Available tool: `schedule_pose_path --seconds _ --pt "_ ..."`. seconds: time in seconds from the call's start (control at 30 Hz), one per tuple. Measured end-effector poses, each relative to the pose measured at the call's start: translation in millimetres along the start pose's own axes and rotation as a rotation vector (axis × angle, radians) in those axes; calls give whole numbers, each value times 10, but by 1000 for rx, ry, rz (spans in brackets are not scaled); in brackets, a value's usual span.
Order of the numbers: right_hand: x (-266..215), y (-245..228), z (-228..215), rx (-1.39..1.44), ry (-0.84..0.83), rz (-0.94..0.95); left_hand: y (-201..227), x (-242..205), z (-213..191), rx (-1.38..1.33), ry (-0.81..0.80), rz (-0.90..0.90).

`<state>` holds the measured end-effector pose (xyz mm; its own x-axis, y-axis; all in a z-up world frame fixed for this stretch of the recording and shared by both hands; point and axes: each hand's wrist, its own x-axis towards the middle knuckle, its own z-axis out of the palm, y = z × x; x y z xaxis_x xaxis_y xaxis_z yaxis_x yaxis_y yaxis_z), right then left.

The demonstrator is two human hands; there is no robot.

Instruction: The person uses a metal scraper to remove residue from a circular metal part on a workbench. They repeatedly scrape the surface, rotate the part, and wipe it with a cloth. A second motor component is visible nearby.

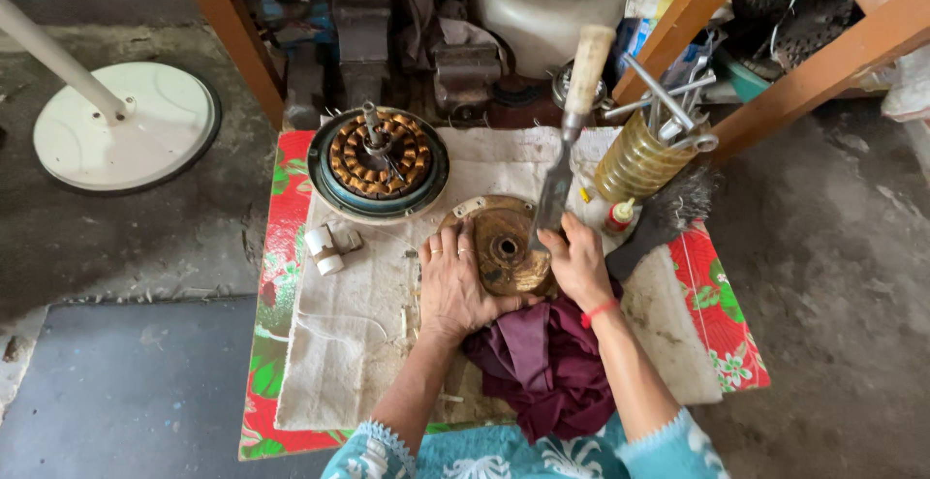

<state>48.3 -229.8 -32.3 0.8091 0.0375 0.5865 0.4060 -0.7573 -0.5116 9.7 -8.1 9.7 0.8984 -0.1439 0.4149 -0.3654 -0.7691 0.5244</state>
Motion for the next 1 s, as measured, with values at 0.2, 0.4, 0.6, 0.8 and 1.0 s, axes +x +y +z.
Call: schedule_pose_path --seconds 0.2,0.4,0.6,0.8,1.0 --pt "134 -55 -31 117 -71 136 2 -22 -3 6 29 26" --pt "-273 -184 -118 190 -73 314 -18 -51 32 8 -54 -23" --pt "-14 -121 -27 35 15 149 -17 -45 40 15 -9 3" --pt "-216 -293 -175 139 -7 190 7 -45 7 4 16 17" --pt "-338 -296 -205 86 12 215 -92 -117 109 -132 152 -19"
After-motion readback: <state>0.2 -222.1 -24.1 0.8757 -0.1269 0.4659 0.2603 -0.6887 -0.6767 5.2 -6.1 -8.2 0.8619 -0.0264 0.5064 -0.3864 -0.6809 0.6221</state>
